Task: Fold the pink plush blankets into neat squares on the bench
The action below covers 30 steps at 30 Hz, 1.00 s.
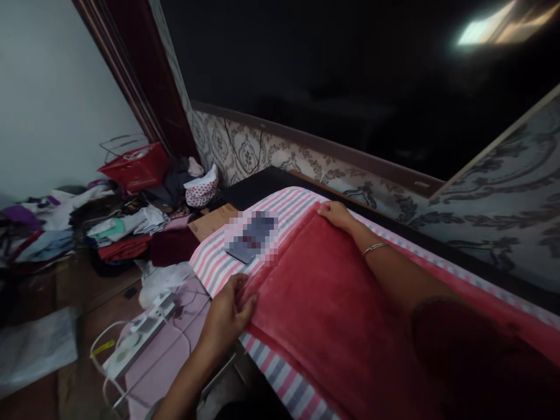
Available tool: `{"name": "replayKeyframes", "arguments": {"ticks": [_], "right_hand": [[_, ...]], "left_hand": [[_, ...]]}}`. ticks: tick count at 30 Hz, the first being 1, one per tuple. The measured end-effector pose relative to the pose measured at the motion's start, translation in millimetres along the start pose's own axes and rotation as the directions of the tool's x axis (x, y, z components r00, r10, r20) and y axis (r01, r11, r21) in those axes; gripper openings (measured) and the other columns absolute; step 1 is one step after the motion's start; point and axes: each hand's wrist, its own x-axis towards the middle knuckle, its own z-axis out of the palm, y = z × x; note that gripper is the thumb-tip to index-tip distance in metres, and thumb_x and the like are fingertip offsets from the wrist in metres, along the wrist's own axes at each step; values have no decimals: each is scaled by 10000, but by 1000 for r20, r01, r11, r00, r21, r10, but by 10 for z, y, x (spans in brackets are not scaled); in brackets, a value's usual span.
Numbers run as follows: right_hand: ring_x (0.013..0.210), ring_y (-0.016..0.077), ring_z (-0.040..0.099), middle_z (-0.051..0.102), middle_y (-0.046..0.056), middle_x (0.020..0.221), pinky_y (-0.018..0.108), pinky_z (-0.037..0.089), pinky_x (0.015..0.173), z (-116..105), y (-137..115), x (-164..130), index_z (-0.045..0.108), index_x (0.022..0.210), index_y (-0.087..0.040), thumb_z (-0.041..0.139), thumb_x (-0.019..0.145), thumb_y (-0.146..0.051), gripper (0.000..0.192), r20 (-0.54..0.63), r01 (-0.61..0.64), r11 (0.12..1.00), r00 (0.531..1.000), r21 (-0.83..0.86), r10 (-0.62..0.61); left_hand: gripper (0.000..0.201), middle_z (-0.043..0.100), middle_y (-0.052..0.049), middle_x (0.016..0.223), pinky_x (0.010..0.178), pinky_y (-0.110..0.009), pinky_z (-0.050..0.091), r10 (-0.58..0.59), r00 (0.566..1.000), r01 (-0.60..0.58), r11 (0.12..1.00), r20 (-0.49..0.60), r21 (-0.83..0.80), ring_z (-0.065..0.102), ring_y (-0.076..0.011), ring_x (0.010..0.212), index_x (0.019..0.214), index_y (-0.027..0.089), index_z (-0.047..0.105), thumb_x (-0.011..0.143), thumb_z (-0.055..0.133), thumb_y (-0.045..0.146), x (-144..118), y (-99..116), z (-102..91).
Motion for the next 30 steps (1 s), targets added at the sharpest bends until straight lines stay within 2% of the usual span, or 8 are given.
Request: {"name": "replayKeyframes", "arguments": {"ticks": [3, 6, 12, 15, 19, 24, 27, 30], "right_hand": [[665, 172, 524, 622, 2, 673, 282, 366, 634, -31, -24, 58, 579, 663, -213, 611, 803, -248, 147, -72, 33, 999, 997, 6, -32], [766, 200, 564, 682, 36, 802, 288, 395, 692, -10, -17, 59, 638, 802, -205, 544, 856, -270, 126, -140, 56, 998, 989, 4, -55], [764, 223, 606, 707, 61, 798, 304, 417, 688, 156, 56, -49, 664, 777, -211, 581, 858, -286, 138, -80, 54, 996, 995, -64, -59], [908, 248, 653, 742, 100, 980, 318, 458, 788, 129, 68, -95, 711, 952, -194, 590, 871, -266, 162, -58, 72, 993, 995, -91, -77], [1071, 273, 656, 721, 133, 1173, 357, 478, 941, -63, 218, -318, 667, 1230, -173, 611, 863, -231, 375, -47, 90, 990, 994, -110, -95], [1195, 358, 613, 662, 186, 1311, 505, 503, 1000, -497, 758, -1088, 608, 1358, -155, 575, 890, -273, 483, -69, 79, 957, 992, -278, -102], [1212, 361, 608, 656, 163, 1328, 550, 500, 1026, -831, 954, -1903, 632, 1335, -186, 542, 912, -293, 445, -125, 95, 941, 982, -325, -142], [1174, 321, 639, 682, 124, 1284, 529, 530, 1003, -1085, 818, -2890, 661, 1284, -241, 471, 978, -328, 371, -153, 144, 957, 971, -253, -186]], "left_hand": [[292, 745, -72, 974, 818, -370, 562, 42, 999, -42, 997, 4, 58, 717, -263, 909, 1018, 243, 625, 795, 573, 424, -31, 12, 2], [249, 739, -62, 909, 777, -365, 571, 54, 997, -50, 996, -53, 67, 720, -251, 844, 978, 242, 625, 812, 530, 402, -64, 8, 22], [233, 723, -52, 870, 741, -354, 572, 56, 995, -55, 998, -86, 15, 715, -242, 810, 948, 240, 593, 822, 531, 427, -72, -21, 43], [250, 722, -57, 891, 765, -356, 565, 57, 996, -56, 998, -75, 11, 714, -244, 840, 959, 235, 581, 809, 550, 434, -61, -13, 24], [315, 703, -35, 825, 685, -336, 532, 45, 997, -42, 998, -66, 44, 691, -229, 745, 998, 227, 575, 800, 554, 471, -58, -11, 1], [441, 552, 54, 597, 512, -278, 391, 62, 997, -58, 995, -51, 77, 530, -173, 502, 1084, 207, 586, 804, 531, 543, -32, -57, -32], [504, 588, 38, 646, 520, -271, 395, 46, 999, -45, 999, -18, 23, 557, -173, 550, 1109, 200, 600, 762, 585, 566, 34, -63, -62], [527, 664, -12, 776, 609, -278, 462, 13, 1000, -12, 995, 5, -96, 640, -202, 735, 1070, 201, 623, 703, 653, 577, 111, -30, -75]]}}
